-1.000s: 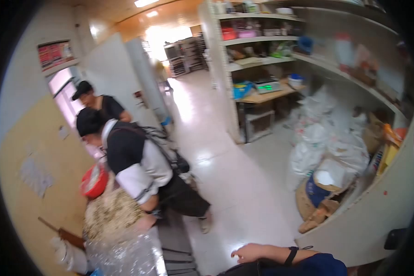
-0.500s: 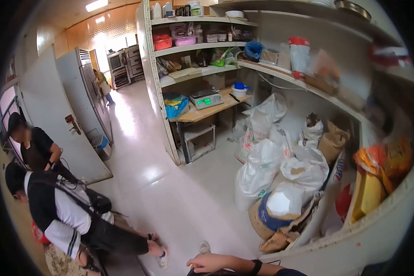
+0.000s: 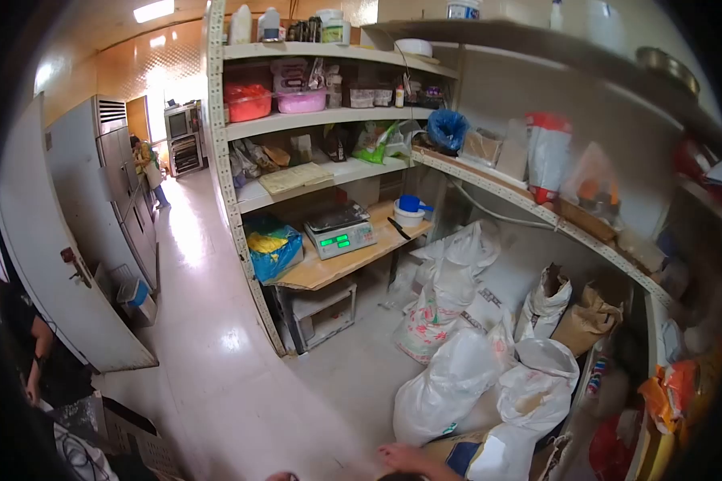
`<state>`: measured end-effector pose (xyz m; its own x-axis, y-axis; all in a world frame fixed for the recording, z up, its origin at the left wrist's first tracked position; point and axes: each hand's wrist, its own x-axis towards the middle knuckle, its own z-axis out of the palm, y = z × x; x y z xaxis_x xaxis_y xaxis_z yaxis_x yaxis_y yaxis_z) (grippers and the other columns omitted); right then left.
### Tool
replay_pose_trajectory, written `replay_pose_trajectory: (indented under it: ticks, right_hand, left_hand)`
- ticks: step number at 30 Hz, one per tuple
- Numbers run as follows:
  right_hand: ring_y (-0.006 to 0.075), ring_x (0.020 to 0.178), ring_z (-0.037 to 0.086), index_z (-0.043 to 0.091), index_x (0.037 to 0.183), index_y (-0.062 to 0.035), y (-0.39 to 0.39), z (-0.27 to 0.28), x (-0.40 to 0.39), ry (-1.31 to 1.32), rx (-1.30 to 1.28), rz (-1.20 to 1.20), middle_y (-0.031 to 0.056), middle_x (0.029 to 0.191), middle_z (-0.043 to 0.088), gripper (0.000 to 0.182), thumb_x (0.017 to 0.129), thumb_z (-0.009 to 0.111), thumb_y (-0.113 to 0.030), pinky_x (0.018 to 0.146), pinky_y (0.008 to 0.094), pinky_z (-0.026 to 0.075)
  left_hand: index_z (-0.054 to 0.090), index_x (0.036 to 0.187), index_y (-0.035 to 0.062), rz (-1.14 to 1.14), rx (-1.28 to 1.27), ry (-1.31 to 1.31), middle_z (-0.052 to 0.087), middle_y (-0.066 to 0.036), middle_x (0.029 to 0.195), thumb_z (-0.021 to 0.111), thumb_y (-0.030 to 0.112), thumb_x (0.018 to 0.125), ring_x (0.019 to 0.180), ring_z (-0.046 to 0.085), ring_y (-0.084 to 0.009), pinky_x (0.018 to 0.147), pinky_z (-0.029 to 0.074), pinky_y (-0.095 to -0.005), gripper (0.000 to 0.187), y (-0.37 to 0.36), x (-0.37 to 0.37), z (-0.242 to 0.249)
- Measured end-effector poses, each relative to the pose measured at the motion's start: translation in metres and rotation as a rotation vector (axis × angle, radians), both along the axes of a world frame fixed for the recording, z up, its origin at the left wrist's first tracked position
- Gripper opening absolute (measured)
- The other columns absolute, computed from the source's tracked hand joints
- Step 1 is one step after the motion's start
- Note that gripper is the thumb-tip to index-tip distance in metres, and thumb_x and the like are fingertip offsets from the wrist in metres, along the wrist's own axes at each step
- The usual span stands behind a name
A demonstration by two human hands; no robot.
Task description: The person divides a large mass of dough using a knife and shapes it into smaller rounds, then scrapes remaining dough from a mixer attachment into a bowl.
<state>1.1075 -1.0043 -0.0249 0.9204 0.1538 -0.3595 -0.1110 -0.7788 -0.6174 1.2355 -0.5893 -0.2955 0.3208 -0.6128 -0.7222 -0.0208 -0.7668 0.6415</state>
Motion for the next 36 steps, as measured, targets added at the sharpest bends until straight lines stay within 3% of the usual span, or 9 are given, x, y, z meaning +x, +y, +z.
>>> replay_pose_trajectory:
  ticks: [3, 10, 18, 19, 24, 25, 27, 28, 36]
  right_hand:
    - [0.0326, 0.104, 0.051, 0.050, 0.116, -0.0095, -0.056, 0.011, 0.049, -0.131, -0.024, -0.075, 0.0164, 0.109, 0.056, 0.039, 0.083, 0.047, -0.030, 0.086, 0.0412, 0.042]
    - [0.0348, 0.103, 0.051, 0.053, 0.107, -0.0075, -0.245, -0.030, 0.297, -0.300, -0.295, -0.165, 0.0188, 0.107, 0.054, 0.033, 0.079, 0.052, -0.025, 0.084, 0.0444, 0.042]
    - [0.0312, 0.111, 0.046, 0.040, 0.120, -0.0022, -0.461, -0.069, 0.600, -0.533, -0.846, -0.386, 0.0173, 0.114, 0.049, 0.067, 0.065, 0.070, -0.024, 0.090, 0.0399, 0.040]
    - [0.0299, 0.121, 0.038, 0.038, 0.128, -0.0069, -0.477, -0.055, 0.632, -0.230, -0.606, -0.561, 0.0137, 0.133, 0.038, 0.053, 0.079, 0.053, -0.021, 0.096, 0.0446, 0.032]
    - [0.0318, 0.112, 0.044, 0.042, 0.124, -0.0037, -0.521, -0.066, 0.722, -0.566, -0.788, -0.562, 0.0170, 0.117, 0.048, 0.047, 0.081, 0.053, -0.018, 0.088, 0.0396, 0.039]
    - [0.0317, 0.106, 0.048, 0.042, 0.119, -0.0059, -0.565, -0.111, 0.764, -0.427, -0.045, -0.746, 0.0124, 0.108, 0.051, 0.048, 0.075, 0.058, -0.010, 0.086, 0.0447, 0.041]
    - [0.0313, 0.103, 0.051, 0.046, 0.111, -0.0055, -0.591, -0.154, 0.798, -0.430, -0.681, -0.575, 0.0133, 0.106, 0.052, 0.044, 0.074, 0.063, -0.023, 0.082, 0.0451, 0.046]
    - [0.0325, 0.099, 0.053, 0.045, 0.112, -0.0058, -0.567, -0.109, 0.800, -0.129, -0.715, -0.488, 0.0147, 0.108, 0.051, 0.051, 0.071, 0.066, -0.029, 0.079, 0.0479, 0.047]
    - [0.0269, 0.078, 0.060, 0.051, 0.096, -0.0029, -0.551, -0.129, 0.835, -0.479, -0.727, -0.582, 0.0141, 0.082, 0.057, 0.024, 0.077, 0.059, -0.015, 0.067, 0.0385, 0.051]
  left_hand:
    - [0.061, 0.103, 0.0229, -0.094, 0.291, -0.291, 0.062, -0.010, 0.100, 0.061, 0.034, 0.071, 0.096, 0.057, -0.0258, 0.085, 0.045, -0.0369, 0.034, -0.124, 0.112, 0.074]
    - [0.060, 0.103, 0.0199, -0.124, -0.152, -0.416, 0.062, -0.009, 0.092, 0.058, 0.033, 0.078, 0.086, 0.059, -0.0281, 0.079, 0.047, -0.0388, 0.029, -0.293, 0.228, 0.120]
    - [0.063, 0.101, 0.0181, 0.259, 0.303, -0.162, 0.063, -0.012, 0.100, 0.058, 0.028, 0.077, 0.091, 0.057, -0.0276, 0.081, 0.045, -0.0388, 0.026, -0.250, 0.202, 0.145]
    - [0.064, 0.099, 0.0176, 0.477, 0.316, -0.103, 0.064, -0.013, 0.093, 0.057, 0.028, 0.076, 0.086, 0.059, -0.0267, 0.077, 0.047, -0.0380, 0.026, -0.233, 0.192, 0.144]
    - [0.065, 0.098, 0.0165, 0.830, 0.572, -0.108, 0.062, -0.017, 0.098, 0.054, 0.042, 0.077, 0.092, 0.057, -0.0326, 0.084, 0.044, -0.0404, 0.035, -0.184, 0.114, 0.154]
    - [0.066, 0.095, 0.0128, 0.813, 0.612, -0.127, 0.062, -0.018, 0.099, 0.052, 0.040, 0.079, 0.093, 0.057, -0.0320, 0.084, 0.044, -0.0416, 0.034, -0.188, 0.094, 0.170]
    - [0.065, 0.096, 0.0131, 0.859, 0.666, -0.051, 0.062, -0.017, 0.097, 0.052, 0.040, 0.079, 0.092, 0.057, -0.0311, 0.083, 0.044, -0.0411, 0.034, -0.195, 0.060, 0.192]
    - [0.065, 0.097, 0.0133, 0.880, 0.689, -0.015, 0.062, -0.016, 0.096, 0.052, 0.040, 0.079, 0.091, 0.057, -0.0306, 0.083, 0.044, -0.0409, 0.034, -0.199, 0.044, 0.202]
    - [0.062, 0.101, 0.0145, 1.060, 0.674, 0.184, 0.063, -0.013, 0.090, 0.053, 0.039, 0.079, 0.087, 0.058, -0.0268, 0.080, 0.045, -0.0388, 0.034, -0.252, -0.015, 0.214]
